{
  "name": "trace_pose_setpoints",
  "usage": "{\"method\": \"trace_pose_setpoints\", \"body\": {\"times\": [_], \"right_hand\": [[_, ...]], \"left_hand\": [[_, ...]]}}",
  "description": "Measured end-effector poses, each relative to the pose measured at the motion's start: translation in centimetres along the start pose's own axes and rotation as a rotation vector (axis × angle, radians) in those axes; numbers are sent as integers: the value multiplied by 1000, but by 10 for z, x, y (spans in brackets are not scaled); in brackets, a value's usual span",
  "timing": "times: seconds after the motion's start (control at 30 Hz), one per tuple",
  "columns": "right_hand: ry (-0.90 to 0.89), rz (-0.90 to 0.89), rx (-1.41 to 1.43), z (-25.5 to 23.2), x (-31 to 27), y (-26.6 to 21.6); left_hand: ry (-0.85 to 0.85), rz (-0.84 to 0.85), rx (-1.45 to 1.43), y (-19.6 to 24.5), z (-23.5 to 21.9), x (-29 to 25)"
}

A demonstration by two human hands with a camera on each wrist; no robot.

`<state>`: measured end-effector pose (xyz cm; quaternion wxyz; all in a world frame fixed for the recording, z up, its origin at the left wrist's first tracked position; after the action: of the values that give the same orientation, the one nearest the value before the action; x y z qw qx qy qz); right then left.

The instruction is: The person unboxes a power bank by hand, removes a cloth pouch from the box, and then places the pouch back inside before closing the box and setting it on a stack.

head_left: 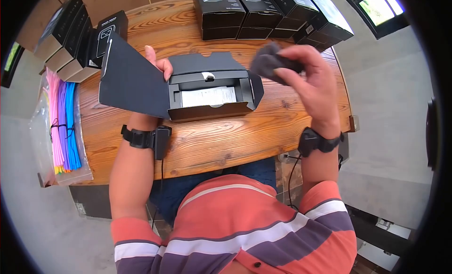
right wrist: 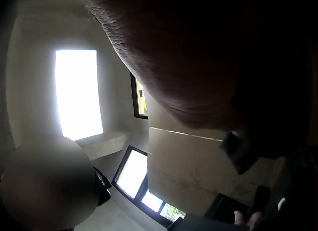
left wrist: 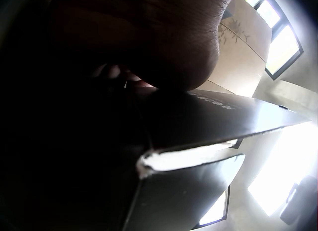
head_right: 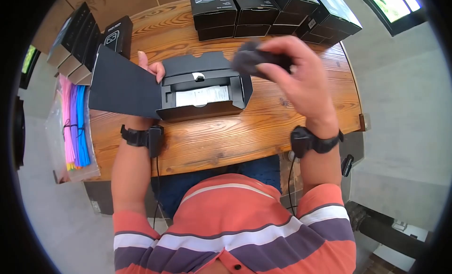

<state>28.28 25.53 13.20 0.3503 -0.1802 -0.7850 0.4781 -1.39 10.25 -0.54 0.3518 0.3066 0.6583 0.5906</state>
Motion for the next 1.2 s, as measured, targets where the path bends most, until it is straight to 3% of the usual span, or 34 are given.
{"method": "trace_pose_setpoints", "body": {"times": [0.03, 0.13, 0.2, 0.33, 0.37, 0.4, 0.43, 0.47, 0.53, 0.57, 0.7, 0.77, 0.87, 0.93, 0.97, 1.0, 1.1, 1.13, 1.2], "right_hand": [[-105, -77, -27, 24, 7, -9], [-273, -35, -46, 82, 27, -7], [-420, 158, -74, 107, 33, 3], [-660, 189, -276, 136, 30, 14], [-652, 192, -268, 138, 31, 11], [-663, 192, -271, 138, 31, 17], [-636, 8, -363, 136, 33, 20], [-600, -176, -451, 135, 33, 18], [-613, -145, -458, 133, 34, 24], [-625, -114, -463, 133, 35, 28], [-679, -13, -451, 130, 35, 36], [-536, 124, -301, 115, 39, 29], [-536, 237, -176, 97, 33, 20], [-567, 147, -171, 88, 26, 23], [-506, 41, -270, 83, 24, 20], [-441, -65, -369, 78, 21, 16], [-319, -132, -284, 70, 15, 34], [-313, -131, -282, 67, 13, 35], [-290, 46, -129, 62, 9, 42]], "left_hand": [[-11, -3, -8, 1, 1, 0], [5, 40, 84, -11, -9, 8], [-4, 35, 74, -14, -12, 12], [-50, -4, 14, -20, -6, 13], [-40, -8, 6, -21, -2, 16], [56, 152, -99, -10, -1, 19], [151, 314, -201, -2, -4, 18], [154, 312, -204, -3, -6, 15], [116, 155, -234, -14, -7, 15], [114, 157, -231, -14, -6, 16], [157, 257, -204, -11, -5, 23], [158, 311, -274, -14, -6, 24], [142, 356, -363, -11, -8, 20], [107, 208, 37, -10, -9, 14], [104, 208, 40, -6, -9, 9], [68, 139, -86, -5, -7, 4], [-29, 40, -346, 13, -2, -7], [-82, 6, -485, 15, 1, -8], [-82, 80, -462, 6, -7, -1]]}}
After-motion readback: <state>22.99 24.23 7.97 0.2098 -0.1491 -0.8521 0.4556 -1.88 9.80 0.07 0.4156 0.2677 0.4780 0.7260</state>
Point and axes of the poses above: each hand's wrist, its own x-axis towards the middle knuckle, its own z-axis out of the palm, y = z × x, the point moved 6 cm from there along x, towards the middle knuckle, and after that the axes turned 15 degrees about x, right-handed, at the moved point
